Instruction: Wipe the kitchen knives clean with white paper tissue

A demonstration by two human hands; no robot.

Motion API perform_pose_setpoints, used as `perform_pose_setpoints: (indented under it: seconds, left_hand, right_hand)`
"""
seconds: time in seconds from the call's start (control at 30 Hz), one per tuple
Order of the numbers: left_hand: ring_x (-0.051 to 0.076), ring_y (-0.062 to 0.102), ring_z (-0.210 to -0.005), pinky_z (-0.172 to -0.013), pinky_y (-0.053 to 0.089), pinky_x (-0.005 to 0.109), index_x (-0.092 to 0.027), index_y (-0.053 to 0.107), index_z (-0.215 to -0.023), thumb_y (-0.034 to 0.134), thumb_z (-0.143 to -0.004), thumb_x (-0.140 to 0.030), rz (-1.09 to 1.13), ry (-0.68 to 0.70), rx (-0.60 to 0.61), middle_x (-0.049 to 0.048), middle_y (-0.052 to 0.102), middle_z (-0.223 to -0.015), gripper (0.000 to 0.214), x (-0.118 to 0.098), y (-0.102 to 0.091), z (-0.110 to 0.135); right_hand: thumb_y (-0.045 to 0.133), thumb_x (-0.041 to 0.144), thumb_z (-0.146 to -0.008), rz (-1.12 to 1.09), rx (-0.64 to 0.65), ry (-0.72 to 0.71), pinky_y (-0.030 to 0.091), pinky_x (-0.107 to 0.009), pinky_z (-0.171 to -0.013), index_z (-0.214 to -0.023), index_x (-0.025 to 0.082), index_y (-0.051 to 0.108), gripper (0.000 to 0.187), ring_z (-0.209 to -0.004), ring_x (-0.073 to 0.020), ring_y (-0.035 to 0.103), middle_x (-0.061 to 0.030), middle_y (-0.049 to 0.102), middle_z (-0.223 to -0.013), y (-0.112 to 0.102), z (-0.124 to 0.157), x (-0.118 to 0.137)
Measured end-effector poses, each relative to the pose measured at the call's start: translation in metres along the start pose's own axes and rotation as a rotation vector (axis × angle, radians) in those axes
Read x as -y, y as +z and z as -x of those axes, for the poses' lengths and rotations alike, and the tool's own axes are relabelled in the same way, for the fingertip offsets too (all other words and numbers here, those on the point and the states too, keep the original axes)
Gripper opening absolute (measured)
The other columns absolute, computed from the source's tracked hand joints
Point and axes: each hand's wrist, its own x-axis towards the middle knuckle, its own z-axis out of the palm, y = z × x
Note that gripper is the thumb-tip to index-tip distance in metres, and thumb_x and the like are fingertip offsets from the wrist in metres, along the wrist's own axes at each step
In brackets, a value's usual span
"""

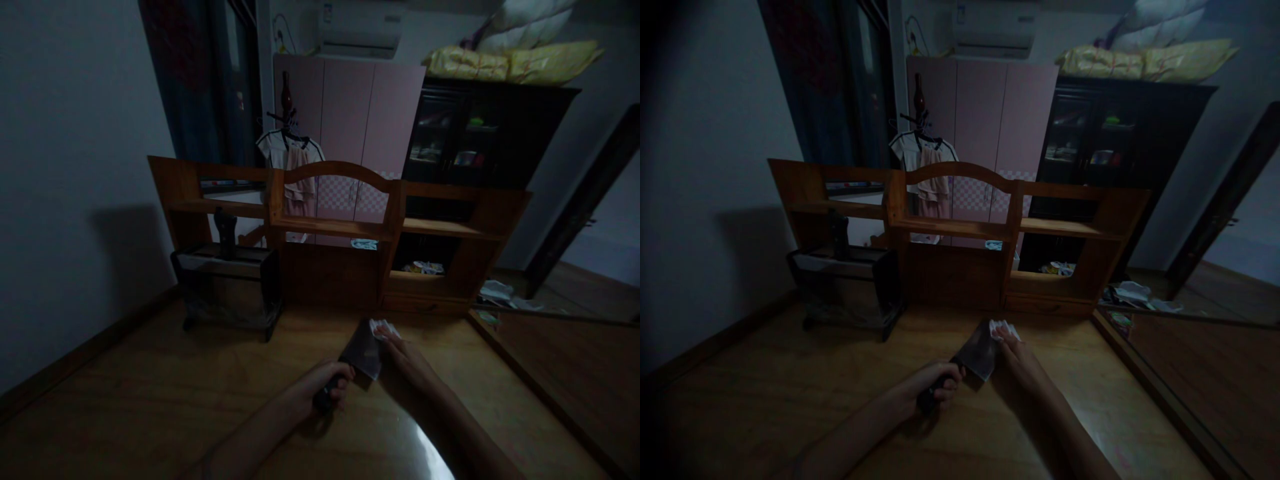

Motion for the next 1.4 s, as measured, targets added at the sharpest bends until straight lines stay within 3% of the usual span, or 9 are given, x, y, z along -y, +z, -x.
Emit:
perform_pose_setpoints:
  seconds: [0.13, 0.33, 0.5, 0.63, 0.8, 0.93, 1.1, 1.4]
  left_hand:
    - [0.003, 0.029, -0.037, -0.043, 0.038, 0.019, -0.017, 0.054, -0.083, 0.061, -0.066, -0.022, -0.001, 0.008, 0.024, -0.0093, 0.040, -0.055, 0.019, 0.003, -0.003, -0.003]
    - [0.004, 0.029, -0.037, -0.042, 0.039, 0.020, -0.018, 0.051, -0.082, 0.060, -0.065, -0.020, -0.001, 0.022, 0.015, -0.0090, 0.041, -0.054, 0.019, 0.002, 0.000, -0.002]
    - [0.004, 0.029, -0.037, -0.042, 0.037, 0.019, -0.019, 0.050, -0.082, 0.060, -0.063, -0.019, -0.023, 0.030, 0.016, -0.0094, 0.040, -0.054, 0.021, -0.001, 0.005, 0.002]
    - [0.003, 0.027, -0.037, -0.042, 0.036, 0.019, -0.018, 0.052, -0.080, 0.062, -0.064, -0.023, -0.033, 0.019, 0.031, -0.0098, 0.038, -0.054, 0.020, 0.001, 0.001, 0.000]
    - [0.003, 0.028, -0.037, -0.043, 0.037, 0.019, -0.018, 0.053, -0.086, 0.063, -0.064, -0.025, -0.037, -0.016, 0.006, -0.0100, 0.038, -0.055, 0.024, 0.002, -0.003, -0.002]
    - [0.003, 0.027, -0.036, -0.041, 0.035, 0.018, -0.018, 0.052, -0.085, 0.061, -0.065, -0.025, -0.037, -0.015, 0.003, -0.0103, 0.038, -0.054, 0.024, -0.001, 0.001, 0.002]
    - [0.002, 0.027, -0.036, -0.042, 0.036, 0.018, -0.017, 0.052, -0.085, 0.061, -0.064, -0.025, -0.043, -0.006, -0.001, -0.0110, 0.036, -0.053, 0.024, -0.003, 0.004, 0.004]
    - [0.003, 0.026, -0.036, -0.041, 0.037, 0.019, -0.018, 0.052, -0.083, 0.061, -0.065, -0.023, -0.046, 0.001, 0.001, -0.0106, 0.037, -0.052, 0.020, -0.003, 0.004, 0.002]
  right_hand:
    - [0.036, 0.052, -0.093, 0.073, 0.054, -0.071, 0.015, -0.045, -0.114, -0.134, 0.023, 0.048, 0.051, -0.137, -0.0236, 0.026, -0.0055, 0.035, -0.147, 0.016, 0.004, 0.015]
    - [0.040, 0.046, -0.094, -0.142, 0.275, -0.175, 0.020, -0.047, -0.112, -0.132, 0.024, 0.051, 0.045, -0.132, -0.0242, 0.036, -0.0047, 0.044, -0.141, 0.030, 0.014, 0.057]
    - [0.042, 0.043, -0.092, -0.268, 0.346, -0.132, 0.026, -0.047, -0.110, -0.119, 0.018, 0.063, 0.042, -0.124, -0.0274, 0.047, -0.0069, 0.055, -0.130, 0.021, 0.009, 0.052]
    - [0.041, 0.045, -0.091, -0.180, 0.309, -0.100, 0.029, -0.045, -0.108, -0.114, 0.019, 0.066, 0.043, -0.122, -0.0286, 0.049, -0.0051, 0.058, -0.127, 0.006, 0.005, 0.036]
    - [0.038, 0.048, -0.092, 0.081, 0.074, -0.076, 0.030, -0.044, -0.107, -0.122, 0.024, 0.060, 0.045, -0.126, -0.0264, 0.045, -0.0030, 0.051, -0.135, -0.005, -0.003, 0.003]
    - [0.040, 0.046, -0.091, 0.232, -0.012, -0.025, 0.032, -0.043, -0.107, -0.126, 0.023, 0.057, 0.045, -0.127, -0.0257, 0.044, -0.0050, 0.049, -0.136, -0.004, -0.009, -0.016]
    - [0.041, 0.045, -0.092, 0.240, -0.045, -0.040, 0.035, -0.043, -0.104, -0.125, 0.023, 0.059, 0.044, -0.122, -0.0276, 0.049, -0.0059, 0.052, -0.133, 0.002, -0.002, 0.000]
    - [0.043, 0.054, -0.089, -0.120, 0.194, -0.115, 0.028, -0.047, -0.108, -0.124, 0.020, 0.058, 0.051, -0.127, -0.0283, 0.043, -0.0047, 0.050, -0.136, 0.019, 0.011, 0.051]
